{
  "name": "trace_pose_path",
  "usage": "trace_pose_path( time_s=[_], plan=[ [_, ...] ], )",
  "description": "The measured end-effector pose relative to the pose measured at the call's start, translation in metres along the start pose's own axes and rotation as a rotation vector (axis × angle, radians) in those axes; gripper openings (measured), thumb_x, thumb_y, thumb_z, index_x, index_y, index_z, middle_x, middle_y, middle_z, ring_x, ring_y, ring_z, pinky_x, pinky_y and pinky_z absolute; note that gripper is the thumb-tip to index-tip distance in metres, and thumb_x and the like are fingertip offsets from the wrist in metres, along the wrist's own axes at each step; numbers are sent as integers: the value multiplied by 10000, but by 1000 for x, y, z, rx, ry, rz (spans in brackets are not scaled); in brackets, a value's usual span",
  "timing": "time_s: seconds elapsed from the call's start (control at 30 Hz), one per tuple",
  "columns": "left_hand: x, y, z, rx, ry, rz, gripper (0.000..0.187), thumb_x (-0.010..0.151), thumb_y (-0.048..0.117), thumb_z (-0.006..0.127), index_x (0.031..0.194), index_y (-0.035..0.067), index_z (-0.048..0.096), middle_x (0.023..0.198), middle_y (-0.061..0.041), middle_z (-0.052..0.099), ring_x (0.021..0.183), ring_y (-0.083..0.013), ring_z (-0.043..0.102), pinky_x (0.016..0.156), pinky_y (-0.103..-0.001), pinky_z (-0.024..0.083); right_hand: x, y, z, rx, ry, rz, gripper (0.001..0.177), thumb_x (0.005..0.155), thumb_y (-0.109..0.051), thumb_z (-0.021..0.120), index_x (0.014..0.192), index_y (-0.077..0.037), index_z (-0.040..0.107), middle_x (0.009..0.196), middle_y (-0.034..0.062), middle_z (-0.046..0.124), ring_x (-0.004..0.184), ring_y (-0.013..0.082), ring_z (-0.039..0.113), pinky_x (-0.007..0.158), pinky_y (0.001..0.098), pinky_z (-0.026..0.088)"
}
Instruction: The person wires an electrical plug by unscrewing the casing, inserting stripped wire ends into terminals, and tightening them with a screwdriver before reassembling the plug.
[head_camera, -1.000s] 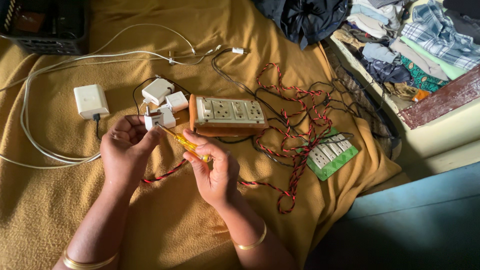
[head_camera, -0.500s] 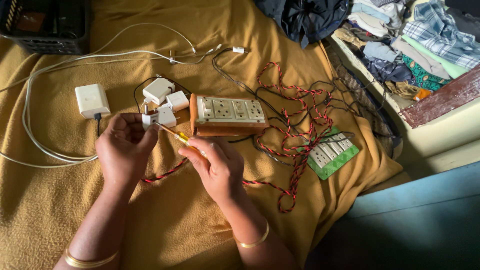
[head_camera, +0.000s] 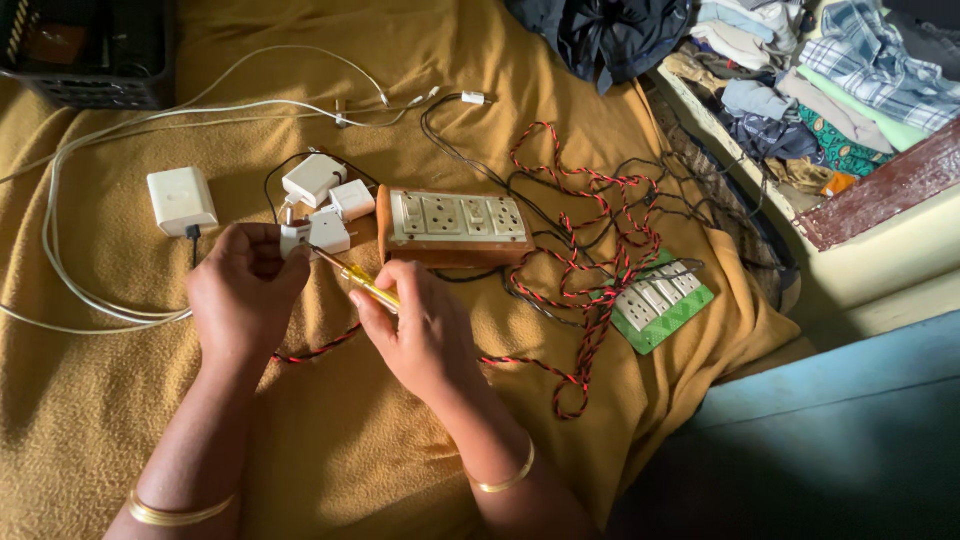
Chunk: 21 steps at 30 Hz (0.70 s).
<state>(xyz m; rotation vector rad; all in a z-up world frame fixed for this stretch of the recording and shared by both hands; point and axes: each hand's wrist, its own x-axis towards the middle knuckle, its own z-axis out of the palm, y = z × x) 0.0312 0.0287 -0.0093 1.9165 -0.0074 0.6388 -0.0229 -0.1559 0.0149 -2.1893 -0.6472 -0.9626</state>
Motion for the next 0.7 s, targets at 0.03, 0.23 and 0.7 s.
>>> trace_pose_path(
  time_s=[0.03, 0.23, 0.7],
  plan=[
    [1, -1, 0, -7, -10, -17, 214, 901, 113, 812, 1031, -11, 695, 902, -80, 773, 760, -103, 722, 703, -266, 584, 0, 0, 2, 1, -1, -3, 279, 1002, -220, 723, 1085, -62, 508, 888, 113, 609, 781, 312, 640, 691, 411, 517],
    [1, -1, 0, 36, -18, -12, 220, 894, 131, 814, 1033, 1, 704, 909, -78, 778, 770, -111, 733, 718, -270, 589, 1, 4, 6, -22, -42, 197, 298, 930, -276, 795, 1014, -77, 589, 874, 92, 649, 755, 295, 648, 648, 417, 508],
    [0, -1, 3, 48, -112, -66, 253, 879, 179, 805, 1037, 2, 719, 875, -73, 780, 729, -103, 725, 697, -271, 580, 10, -6, -4, 134, -47, 191, 206, 892, -43, 681, 1093, -60, 642, 1084, 159, 604, 893, 281, 629, 693, 358, 545]
  ],
)
